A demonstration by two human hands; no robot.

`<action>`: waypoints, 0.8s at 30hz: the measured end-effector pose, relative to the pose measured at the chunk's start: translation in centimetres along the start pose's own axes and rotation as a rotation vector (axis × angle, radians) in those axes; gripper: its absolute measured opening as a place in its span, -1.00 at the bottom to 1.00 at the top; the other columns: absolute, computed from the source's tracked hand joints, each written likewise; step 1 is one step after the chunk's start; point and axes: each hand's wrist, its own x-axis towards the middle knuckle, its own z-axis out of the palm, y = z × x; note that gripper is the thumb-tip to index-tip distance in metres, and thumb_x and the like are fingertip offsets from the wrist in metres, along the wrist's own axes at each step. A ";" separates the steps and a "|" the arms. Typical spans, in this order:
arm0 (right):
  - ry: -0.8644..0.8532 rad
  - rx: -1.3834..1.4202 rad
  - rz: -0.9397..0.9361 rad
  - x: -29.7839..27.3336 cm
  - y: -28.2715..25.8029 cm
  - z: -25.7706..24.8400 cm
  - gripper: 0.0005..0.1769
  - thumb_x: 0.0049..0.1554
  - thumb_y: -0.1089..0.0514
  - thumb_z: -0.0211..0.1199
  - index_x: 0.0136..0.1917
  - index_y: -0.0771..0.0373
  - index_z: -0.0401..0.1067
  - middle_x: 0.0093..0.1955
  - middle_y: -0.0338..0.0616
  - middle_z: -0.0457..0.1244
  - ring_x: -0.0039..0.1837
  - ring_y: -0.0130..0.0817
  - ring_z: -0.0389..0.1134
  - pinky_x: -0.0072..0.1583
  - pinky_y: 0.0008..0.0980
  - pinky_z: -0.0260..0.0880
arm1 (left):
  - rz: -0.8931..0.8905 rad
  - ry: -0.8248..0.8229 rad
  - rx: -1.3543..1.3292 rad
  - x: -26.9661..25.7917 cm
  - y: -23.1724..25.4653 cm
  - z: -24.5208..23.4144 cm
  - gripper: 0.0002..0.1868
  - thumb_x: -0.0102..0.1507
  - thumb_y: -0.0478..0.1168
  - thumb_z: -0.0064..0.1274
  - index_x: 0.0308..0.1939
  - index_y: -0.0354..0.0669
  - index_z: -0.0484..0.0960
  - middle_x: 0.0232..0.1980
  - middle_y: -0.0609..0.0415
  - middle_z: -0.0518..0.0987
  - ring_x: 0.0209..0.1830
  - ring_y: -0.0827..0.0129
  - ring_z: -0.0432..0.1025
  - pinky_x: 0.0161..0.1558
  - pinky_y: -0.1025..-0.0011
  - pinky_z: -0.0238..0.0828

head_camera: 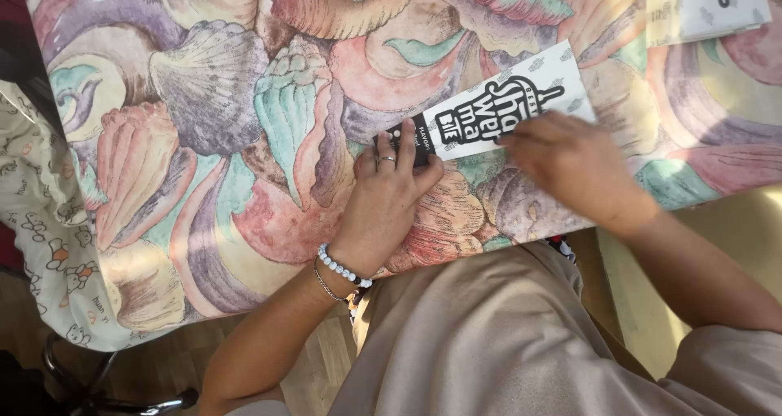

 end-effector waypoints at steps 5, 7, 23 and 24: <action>0.178 -0.114 -0.097 -1.0 0.8 0.8 -0.87 0.30 0.18 0.20 -0.06 0.09 0.56 -0.04 -0.29 0.34 0.07 -0.31 0.41 0.01 -0.39 0.42 | -0.042 0.079 -0.012 0.9 0.6 0.3 -0.68 0.29 -0.20 -0.06 0.14 0.02 0.46 0.33 -0.52 0.36 0.14 -0.39 0.47 0.09 -0.17 0.38; 0.177 -0.121 -0.081 -1.9 1.6 0.4 -0.85 0.31 0.18 0.17 -0.06 0.10 0.55 -0.07 -0.29 0.32 0.08 -0.31 0.41 0.03 -0.40 0.43 | -0.057 0.081 -0.030 1.1 0.6 0.0 -0.74 0.31 -0.23 -0.09 0.09 0.01 0.47 0.31 -0.51 0.38 0.11 -0.39 0.49 0.04 -0.16 0.41; 0.117 -0.190 -0.021 -4.5 5.1 1.1 -0.83 0.33 0.19 0.17 -0.04 0.23 0.56 -0.03 -0.15 0.36 0.10 -0.24 0.42 0.03 -0.38 0.51 | -0.083 0.162 -0.241 0.8 0.7 2.6 -0.63 0.27 -0.45 -0.12 0.17 -0.29 0.45 0.46 -0.35 0.29 0.45 -0.14 0.22 0.38 -0.02 0.21; 0.117 -0.215 -0.018 -4.6 5.3 1.2 -0.83 0.34 0.17 0.17 -0.05 0.19 0.55 -0.04 -0.21 0.36 0.09 -0.29 0.42 0.01 -0.41 0.50 | -0.076 0.183 -0.198 0.9 0.7 2.9 -0.63 0.28 -0.41 -0.13 0.19 -0.28 0.43 0.47 -0.36 0.27 0.43 -0.13 0.25 0.36 0.02 0.22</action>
